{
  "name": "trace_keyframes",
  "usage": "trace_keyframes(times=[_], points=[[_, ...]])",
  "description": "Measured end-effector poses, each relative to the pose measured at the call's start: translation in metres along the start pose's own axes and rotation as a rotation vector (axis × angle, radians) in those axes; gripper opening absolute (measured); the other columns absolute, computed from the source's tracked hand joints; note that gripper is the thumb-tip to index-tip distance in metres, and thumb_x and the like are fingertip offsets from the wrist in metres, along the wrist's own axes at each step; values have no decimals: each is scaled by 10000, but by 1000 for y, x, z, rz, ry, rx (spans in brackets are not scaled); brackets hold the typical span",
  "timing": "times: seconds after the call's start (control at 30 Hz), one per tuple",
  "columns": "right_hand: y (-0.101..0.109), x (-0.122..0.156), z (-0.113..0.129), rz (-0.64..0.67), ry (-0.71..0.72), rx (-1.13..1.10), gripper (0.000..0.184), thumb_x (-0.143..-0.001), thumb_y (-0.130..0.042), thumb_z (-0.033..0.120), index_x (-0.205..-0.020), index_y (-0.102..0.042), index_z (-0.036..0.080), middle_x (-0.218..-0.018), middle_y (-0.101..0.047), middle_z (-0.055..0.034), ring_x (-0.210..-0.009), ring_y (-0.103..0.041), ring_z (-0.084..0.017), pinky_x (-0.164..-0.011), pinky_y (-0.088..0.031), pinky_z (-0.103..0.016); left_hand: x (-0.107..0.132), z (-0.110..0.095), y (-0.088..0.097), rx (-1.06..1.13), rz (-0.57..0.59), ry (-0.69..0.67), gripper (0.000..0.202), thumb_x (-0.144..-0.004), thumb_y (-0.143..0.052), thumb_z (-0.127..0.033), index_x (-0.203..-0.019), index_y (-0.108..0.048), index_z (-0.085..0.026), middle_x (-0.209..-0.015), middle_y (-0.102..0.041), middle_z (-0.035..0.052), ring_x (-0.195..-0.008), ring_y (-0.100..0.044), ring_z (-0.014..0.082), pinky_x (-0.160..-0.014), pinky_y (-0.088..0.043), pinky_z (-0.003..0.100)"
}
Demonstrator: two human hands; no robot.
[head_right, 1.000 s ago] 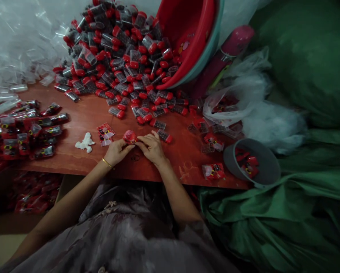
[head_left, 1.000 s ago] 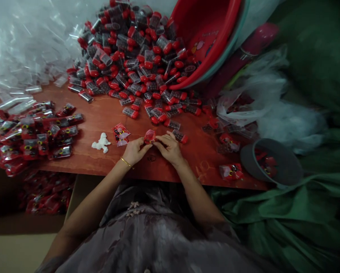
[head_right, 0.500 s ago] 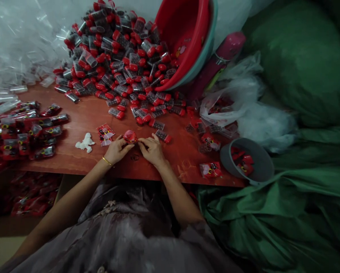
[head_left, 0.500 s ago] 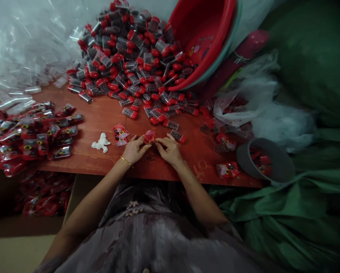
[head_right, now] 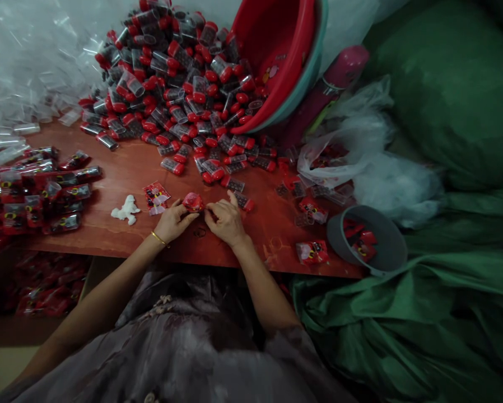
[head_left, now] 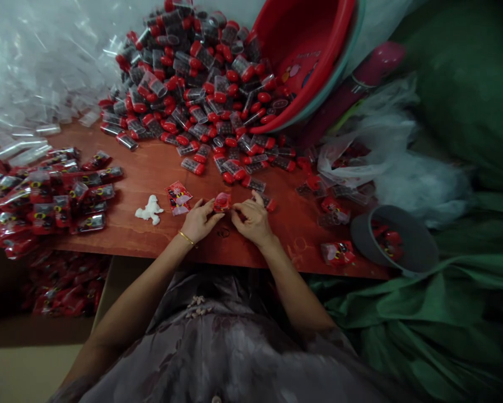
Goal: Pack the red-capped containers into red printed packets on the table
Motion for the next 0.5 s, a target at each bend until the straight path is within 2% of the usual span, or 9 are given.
trace_keyframes(times=[0.2,0.37,0.5], points=[[2,-5,8,-37,44,69,151,-796,-515,180,-672,-592,217,-547,-575,29,-565,-536,-138,-1045,-341,-492,0,0,1,-1,-2,20,252,-844,-529,-277,-1034,-670,-191,-946,-717,50,-975,-635,210,-1081,-319,427],[-3,-2,6,-60,-49,15,143,-787,-512,168,-692,-610,211,-574,-602,18,-571,-548,-139,-1010,-392,-481,1,-6,2,44,9,29,267,-828,-533,-264,-1066,-641,-212,-1010,-706,34,-942,-641,202,-1082,-299,446],[-5,-4,6,-47,-85,-7,154,-784,-507,170,-685,-619,207,-567,-600,17,-568,-548,-139,-995,-408,-475,0,-13,7,128,-49,61,307,-807,-549,-317,-1070,-621,-177,-1045,-689,71,-949,-634,217,-932,-448,382]])
Point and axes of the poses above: each hand's wrist, its own x-axis away from the middle knuckle, its own y-axis out of the back of the hand, z = x × y, the point moved 3 cm from there along -x, towards the middle knuckle
